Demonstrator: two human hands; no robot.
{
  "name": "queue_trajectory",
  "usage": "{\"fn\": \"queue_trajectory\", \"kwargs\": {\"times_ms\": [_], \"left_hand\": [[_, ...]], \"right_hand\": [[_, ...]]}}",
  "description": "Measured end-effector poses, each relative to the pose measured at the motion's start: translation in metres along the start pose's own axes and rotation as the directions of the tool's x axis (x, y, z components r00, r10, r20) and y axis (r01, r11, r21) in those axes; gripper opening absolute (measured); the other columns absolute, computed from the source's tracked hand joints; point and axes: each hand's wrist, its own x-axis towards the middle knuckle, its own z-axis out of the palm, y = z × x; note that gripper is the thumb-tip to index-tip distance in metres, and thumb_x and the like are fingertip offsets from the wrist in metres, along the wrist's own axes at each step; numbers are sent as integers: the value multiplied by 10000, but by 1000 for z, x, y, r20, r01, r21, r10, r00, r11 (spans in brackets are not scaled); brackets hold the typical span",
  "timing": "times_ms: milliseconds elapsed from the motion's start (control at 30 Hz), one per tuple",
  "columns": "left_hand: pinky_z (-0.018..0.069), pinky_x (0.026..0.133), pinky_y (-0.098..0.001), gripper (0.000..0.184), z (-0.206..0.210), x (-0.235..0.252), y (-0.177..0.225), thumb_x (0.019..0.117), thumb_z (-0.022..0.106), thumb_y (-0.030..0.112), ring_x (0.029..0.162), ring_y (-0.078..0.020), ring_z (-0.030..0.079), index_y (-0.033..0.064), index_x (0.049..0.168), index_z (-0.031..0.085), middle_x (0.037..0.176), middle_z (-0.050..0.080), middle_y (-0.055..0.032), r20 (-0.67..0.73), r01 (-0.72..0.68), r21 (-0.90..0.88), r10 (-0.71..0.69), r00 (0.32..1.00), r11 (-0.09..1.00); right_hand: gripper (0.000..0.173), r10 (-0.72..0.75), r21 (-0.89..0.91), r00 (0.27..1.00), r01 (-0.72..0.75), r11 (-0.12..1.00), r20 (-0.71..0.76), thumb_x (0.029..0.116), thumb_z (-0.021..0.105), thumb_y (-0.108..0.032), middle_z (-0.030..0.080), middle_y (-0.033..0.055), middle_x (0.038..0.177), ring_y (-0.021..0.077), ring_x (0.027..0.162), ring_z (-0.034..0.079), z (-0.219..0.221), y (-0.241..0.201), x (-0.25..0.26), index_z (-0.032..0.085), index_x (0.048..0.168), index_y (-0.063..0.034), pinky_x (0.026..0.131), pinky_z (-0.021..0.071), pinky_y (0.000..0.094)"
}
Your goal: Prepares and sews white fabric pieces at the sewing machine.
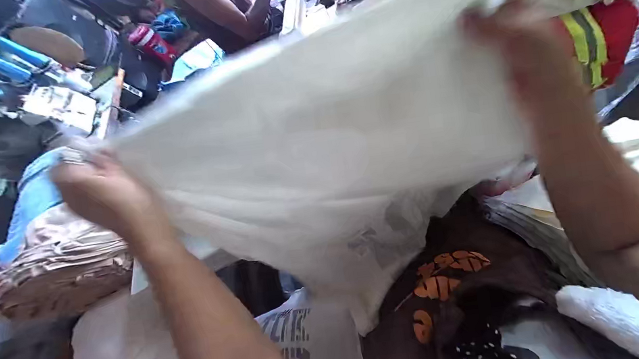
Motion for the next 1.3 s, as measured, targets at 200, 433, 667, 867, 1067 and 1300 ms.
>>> {"fn": "queue_trajectory", "kwargs": {"times_ms": [200, 433, 667, 867, 1067, 1300], "left_hand": [[514, 1034, -501, 438, 90, -109, 28, 973, 699, 159, 1210, -334, 630, -5, 1365, 590, 1364, 610, -219, 333, -183, -444, 351, 875, 877], [504, 1002, -365, 458, 109, -139, 100, 858, 804, 203, 1112, -155, 639, 23, 1256, 667, 1171, 699, -71, 368, -122, -868, 789, 492, 481], [536, 973, -341, 65, 112, -157, 105, 845, 787, 65, 1094, -147, 629, 89, 888, 745, 1059, 678, -34, 200, -133, -927, 761, 617, 351], [378, 1159, -465, 58, 124, -217, 82, 930, 728, 99, 1169, -188, 644, 104, 876, 748, 1006, 747, -20, 96, -346, -809, 689, 719, 474], [419, 1131, -450, 55, 136, -248, 61, 937, 720, 111, 1058, -137, 697, 116, 907, 765, 974, 763, -9, 158, -318, -769, 646, 746, 555], [421, 1131, -448, 60, 135, -251, 63, 939, 714, 107, 1038, -134, 708, 106, 912, 768, 977, 767, -16, 153, -333, -757, 648, 746, 562]], "right_hand": [[241, 378, -68, 817, -389, 919, 436, 926, 627, 58, 722, 59, 967, 97, 795, 680, 51, 116, -45, 643, 1155, -14, 706, 594, 298], [295, 135, -87, 782, -103, 991, 608, 891, 664, 79, 724, 37, 933, 54, 801, 678, 50, 108, -61, 659, 1179, 12, 750, 595, 250], [431, 202, -159, 821, -137, 978, 534, 891, 668, 82, 719, 82, 1046, 101, 805, 694, 38, 121, -66, 597, 1295, -53, 733, 603, 274], [455, 199, -426, 882, 3, 905, 428, 910, 544, 101, 616, 130, 1347, 196, 1057, 680, 17, 148, -57, 569, 1343, -36, 902, 579, 369], [245, 235, -483, 895, -25, 875, 379, 1007, 571, -88, 657, 130, 1205, 188, 992, 659, 23, 145, -44, 677, 1224, -49, 862, 562, 371], [416, 343, -794, 878, 67, 604, 335, 1067, 520, -382, 658, 120, 796, 301, 740, 656, 48, 133, -61, 693, 908, -39, 668, 520, 563]]}}
